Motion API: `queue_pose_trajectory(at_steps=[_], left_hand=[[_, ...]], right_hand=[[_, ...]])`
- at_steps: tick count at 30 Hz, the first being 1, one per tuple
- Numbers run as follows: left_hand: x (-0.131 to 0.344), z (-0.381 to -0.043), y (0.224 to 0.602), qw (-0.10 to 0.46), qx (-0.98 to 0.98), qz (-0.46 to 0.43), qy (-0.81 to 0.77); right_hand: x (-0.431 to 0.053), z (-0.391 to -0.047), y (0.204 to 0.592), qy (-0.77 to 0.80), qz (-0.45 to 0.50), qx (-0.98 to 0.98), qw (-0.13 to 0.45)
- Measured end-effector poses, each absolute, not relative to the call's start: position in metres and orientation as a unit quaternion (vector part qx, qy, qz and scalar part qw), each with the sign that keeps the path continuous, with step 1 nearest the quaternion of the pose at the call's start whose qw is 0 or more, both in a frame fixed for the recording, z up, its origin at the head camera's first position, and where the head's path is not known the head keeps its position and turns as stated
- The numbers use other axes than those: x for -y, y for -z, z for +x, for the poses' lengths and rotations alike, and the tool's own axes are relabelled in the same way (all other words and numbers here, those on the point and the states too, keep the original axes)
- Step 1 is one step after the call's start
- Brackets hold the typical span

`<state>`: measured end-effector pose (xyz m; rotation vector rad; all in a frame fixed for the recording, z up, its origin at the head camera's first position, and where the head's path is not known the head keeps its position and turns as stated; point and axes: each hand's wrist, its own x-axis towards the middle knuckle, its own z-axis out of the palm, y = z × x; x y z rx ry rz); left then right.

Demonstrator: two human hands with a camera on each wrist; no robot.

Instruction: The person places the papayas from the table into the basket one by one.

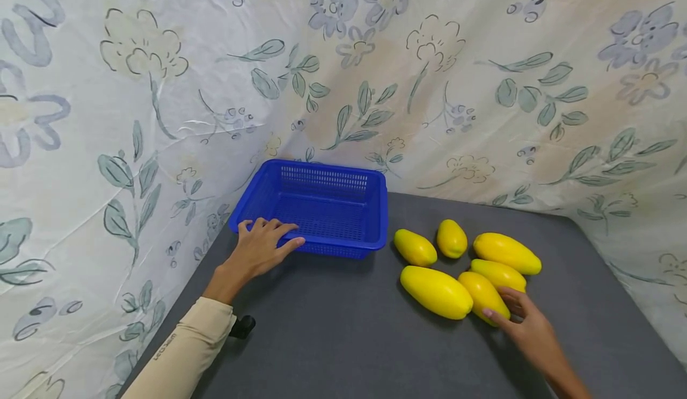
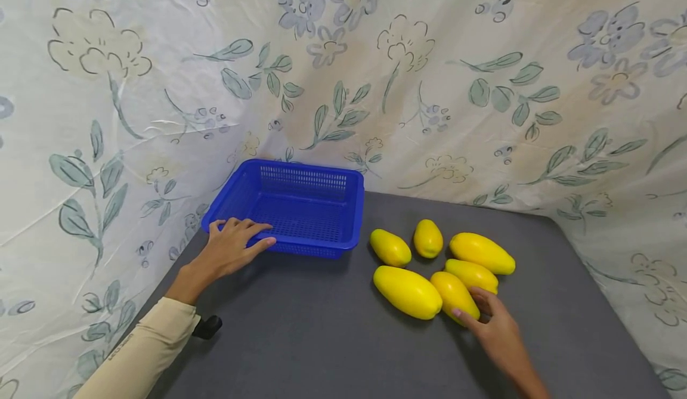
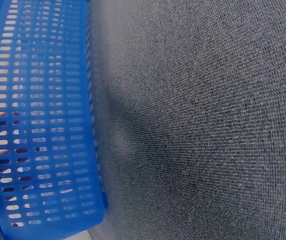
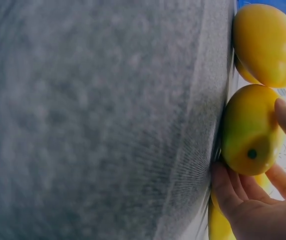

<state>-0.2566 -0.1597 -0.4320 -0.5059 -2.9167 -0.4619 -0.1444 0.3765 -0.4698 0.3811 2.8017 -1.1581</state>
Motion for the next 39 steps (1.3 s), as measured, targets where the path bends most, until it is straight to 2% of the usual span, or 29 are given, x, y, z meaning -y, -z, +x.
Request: queue_pose_trajectory(at_steps=[14,25,39], left_hand=[[0.163,-0.259,0.435,0.071,0.971,-0.169,0.154],[0.166,-0.261,0.433,0.075,0.969,-0.180,0.153],[0.166,-0.261,0.433,0.081,0.968,-0.178,0.155]], right_hand=[[-0.374,-0.138,0.471,0.354,0.103,-0.929,0.022],[-0.373,-0.128,0.461,0.369,0.139,-0.918,0.027],[-0.352,-0.122,0.442,0.378,0.110,-0.916,-0.068]])
